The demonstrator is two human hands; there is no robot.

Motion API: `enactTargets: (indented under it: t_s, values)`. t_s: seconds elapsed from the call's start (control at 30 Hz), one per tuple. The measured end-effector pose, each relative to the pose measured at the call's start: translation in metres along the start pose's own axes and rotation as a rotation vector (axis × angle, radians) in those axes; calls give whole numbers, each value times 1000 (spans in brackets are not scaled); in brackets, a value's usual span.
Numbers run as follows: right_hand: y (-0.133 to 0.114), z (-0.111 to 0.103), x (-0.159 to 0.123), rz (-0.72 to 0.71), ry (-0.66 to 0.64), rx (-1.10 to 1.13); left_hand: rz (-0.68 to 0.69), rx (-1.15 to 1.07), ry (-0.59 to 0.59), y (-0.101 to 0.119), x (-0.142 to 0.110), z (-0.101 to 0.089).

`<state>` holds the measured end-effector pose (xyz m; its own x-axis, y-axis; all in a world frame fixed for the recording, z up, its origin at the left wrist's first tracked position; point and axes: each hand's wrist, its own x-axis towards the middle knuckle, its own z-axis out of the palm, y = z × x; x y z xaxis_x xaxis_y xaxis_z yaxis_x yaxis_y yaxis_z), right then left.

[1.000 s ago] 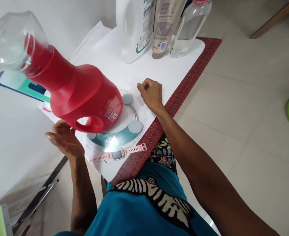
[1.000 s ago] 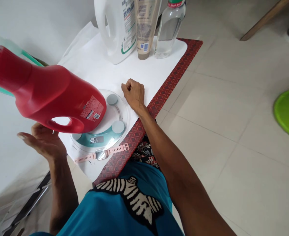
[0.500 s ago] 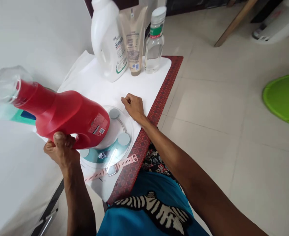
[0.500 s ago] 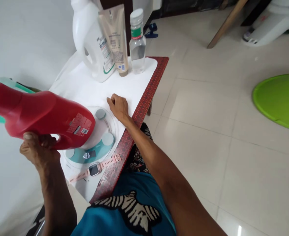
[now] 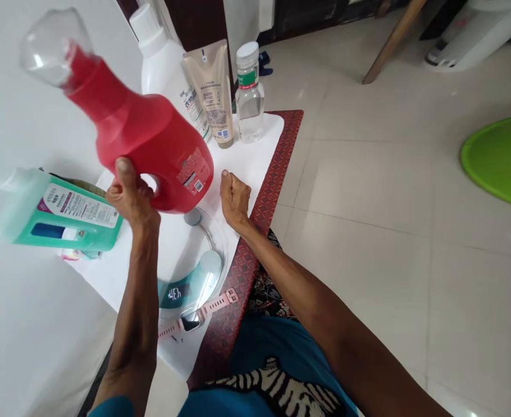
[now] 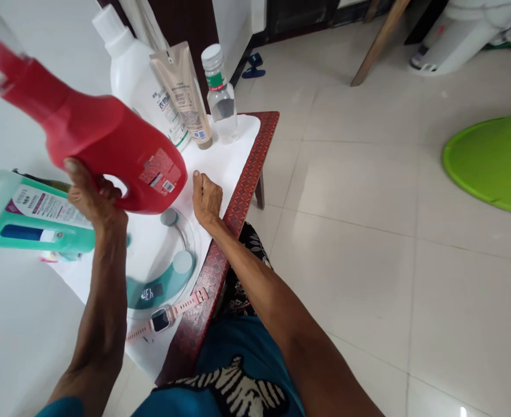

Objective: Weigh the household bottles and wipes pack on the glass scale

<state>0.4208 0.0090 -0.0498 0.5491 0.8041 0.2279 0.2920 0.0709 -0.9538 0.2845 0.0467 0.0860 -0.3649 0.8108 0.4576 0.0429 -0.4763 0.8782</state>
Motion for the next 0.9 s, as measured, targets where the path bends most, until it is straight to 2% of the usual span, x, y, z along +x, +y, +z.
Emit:
enactTargets:
  t_s: [0.1, 0.23, 0.43, 0.57, 0.63, 0.73, 0.83, 0.9]
  values:
    - [-1, -3, -1, -8, 112, -29, -15, -10, -41, -20, -4, 30]
    - [-2, -5, 0, 8, 116, -45, -76, 7, -76, -39, -7, 54]
    - [2, 0, 3, 7, 61, -47, -116, 25, -71, -65, 1, 71]
    - [8, 3, 3, -17, 20, -62, -76, 77, -53, -81, 7, 75]
    - [11, 4, 2, -35, -13, -77, -58, 98, -84, -85, 8, 73]
    - [15, 3, -1, -48, -36, -88, -42, 133, -213, -80, 8, 60]
    - [16, 2, -2, -45, -38, -83, 25, 203, -344, -66, 7, 29]
    - [15, 1, -2, -38, -42, -89, 89, 272, -345, -56, 9, -5]
